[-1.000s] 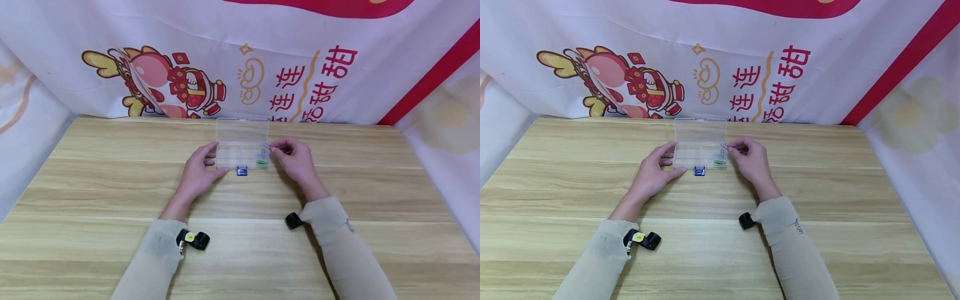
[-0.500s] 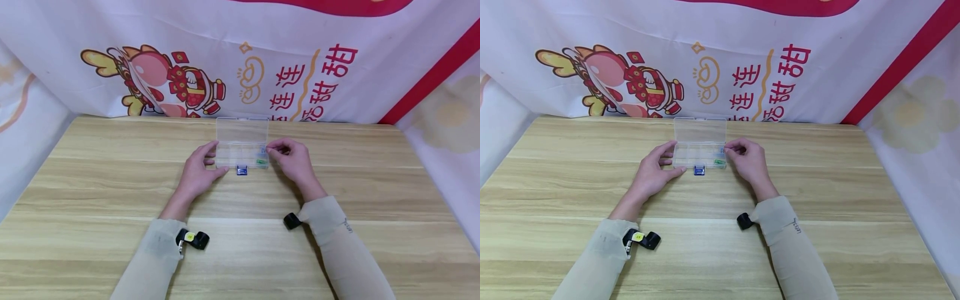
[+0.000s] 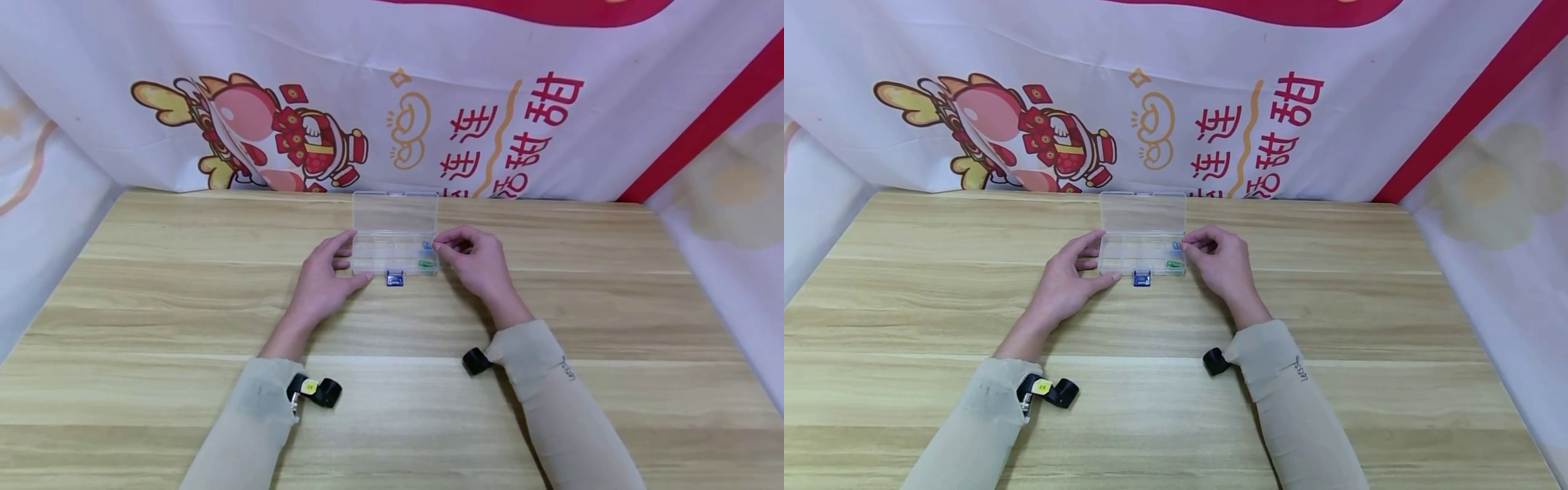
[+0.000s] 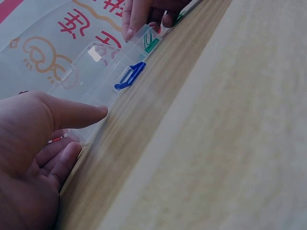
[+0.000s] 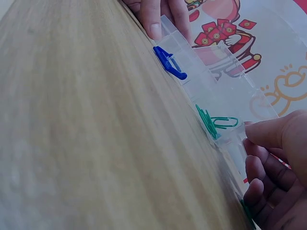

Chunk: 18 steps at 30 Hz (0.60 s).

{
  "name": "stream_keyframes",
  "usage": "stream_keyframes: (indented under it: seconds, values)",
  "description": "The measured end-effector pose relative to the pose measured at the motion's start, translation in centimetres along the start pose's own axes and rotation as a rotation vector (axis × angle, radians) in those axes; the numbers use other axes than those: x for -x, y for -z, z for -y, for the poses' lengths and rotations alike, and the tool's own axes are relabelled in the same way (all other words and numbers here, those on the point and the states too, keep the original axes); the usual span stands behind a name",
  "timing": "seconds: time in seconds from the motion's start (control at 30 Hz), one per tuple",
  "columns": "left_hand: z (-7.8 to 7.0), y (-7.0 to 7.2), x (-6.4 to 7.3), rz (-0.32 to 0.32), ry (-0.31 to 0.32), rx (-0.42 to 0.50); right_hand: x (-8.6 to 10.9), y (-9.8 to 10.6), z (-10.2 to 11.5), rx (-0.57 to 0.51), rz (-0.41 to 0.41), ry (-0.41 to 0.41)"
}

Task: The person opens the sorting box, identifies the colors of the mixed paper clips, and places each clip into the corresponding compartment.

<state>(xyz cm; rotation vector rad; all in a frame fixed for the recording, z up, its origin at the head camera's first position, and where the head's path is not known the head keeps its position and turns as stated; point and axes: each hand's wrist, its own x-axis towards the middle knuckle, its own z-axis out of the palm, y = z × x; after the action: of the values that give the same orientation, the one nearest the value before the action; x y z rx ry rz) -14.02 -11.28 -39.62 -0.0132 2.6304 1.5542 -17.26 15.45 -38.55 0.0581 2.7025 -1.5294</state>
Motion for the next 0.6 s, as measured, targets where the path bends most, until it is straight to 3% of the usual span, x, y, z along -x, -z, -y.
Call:
stream_keyframes:
  seconds: [0.6]
  values:
    - [-0.23,-0.03,-0.08,-0.034,0.025,0.076,0.05,-0.15,-0.16,0.022,-0.015,0.069]
